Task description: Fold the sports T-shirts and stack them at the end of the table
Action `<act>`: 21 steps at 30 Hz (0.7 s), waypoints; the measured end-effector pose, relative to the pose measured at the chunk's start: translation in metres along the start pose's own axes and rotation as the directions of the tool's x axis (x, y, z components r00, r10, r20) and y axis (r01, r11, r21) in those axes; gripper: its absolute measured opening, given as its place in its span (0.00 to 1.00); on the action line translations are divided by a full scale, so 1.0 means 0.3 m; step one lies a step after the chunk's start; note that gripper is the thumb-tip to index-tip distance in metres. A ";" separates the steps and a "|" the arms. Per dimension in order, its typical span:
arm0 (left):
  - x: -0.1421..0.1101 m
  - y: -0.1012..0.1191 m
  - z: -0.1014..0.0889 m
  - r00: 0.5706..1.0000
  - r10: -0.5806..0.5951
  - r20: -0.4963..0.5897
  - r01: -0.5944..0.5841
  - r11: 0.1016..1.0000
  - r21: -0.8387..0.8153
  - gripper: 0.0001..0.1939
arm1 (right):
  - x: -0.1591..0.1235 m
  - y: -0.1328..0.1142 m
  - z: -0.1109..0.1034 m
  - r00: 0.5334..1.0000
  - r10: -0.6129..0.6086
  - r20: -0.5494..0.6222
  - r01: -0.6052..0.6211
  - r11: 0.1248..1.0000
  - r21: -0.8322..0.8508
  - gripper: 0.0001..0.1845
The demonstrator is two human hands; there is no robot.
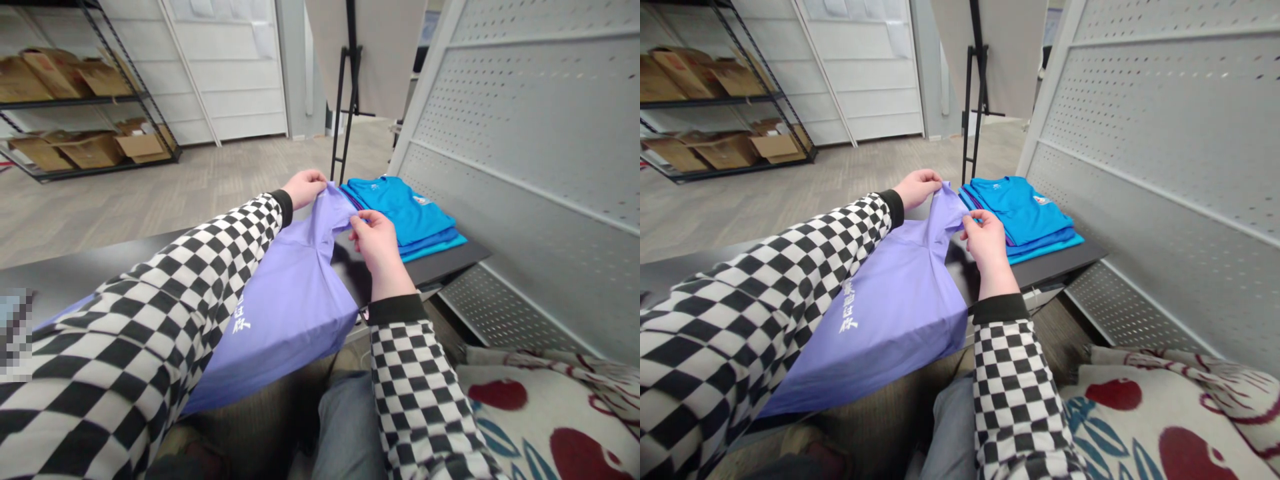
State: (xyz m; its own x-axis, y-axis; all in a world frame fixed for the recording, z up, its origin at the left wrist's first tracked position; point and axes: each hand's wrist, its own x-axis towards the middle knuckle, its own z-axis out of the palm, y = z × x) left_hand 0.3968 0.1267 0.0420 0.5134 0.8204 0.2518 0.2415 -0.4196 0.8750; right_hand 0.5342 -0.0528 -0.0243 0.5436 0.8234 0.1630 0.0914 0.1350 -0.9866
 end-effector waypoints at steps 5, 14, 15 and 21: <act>-0.018 -0.002 0.004 1.000 -0.010 0.026 0.010 1.000 -0.018 0.05 | -0.005 -0.012 0.006 1.000 -0.004 0.027 0.003 0.999 0.037 0.24; -0.104 -0.010 0.044 0.996 -0.042 -0.078 0.059 0.972 0.228 0.04 | 0.013 0.030 0.020 0.996 0.036 0.080 -0.039 0.998 0.043 0.24; -0.143 -0.008 0.049 0.997 -0.007 -0.082 0.032 0.953 0.302 0.08 | 0.014 0.034 0.021 0.996 0.037 0.081 -0.040 0.998 0.040 0.23; -0.367 -0.014 0.094 0.973 0.013 0.229 -0.131 0.851 0.509 0.17 | 0.019 0.042 0.021 0.999 0.002 0.041 -0.002 1.000 -0.010 0.16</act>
State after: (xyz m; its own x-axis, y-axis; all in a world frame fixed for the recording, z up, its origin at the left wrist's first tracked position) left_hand 0.3625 0.0272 -0.0010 0.6912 0.7044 0.1614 0.5575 -0.6619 0.5012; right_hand 0.5333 -0.0429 -0.0360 0.5091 0.8456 0.1604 0.0990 0.1276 -0.9869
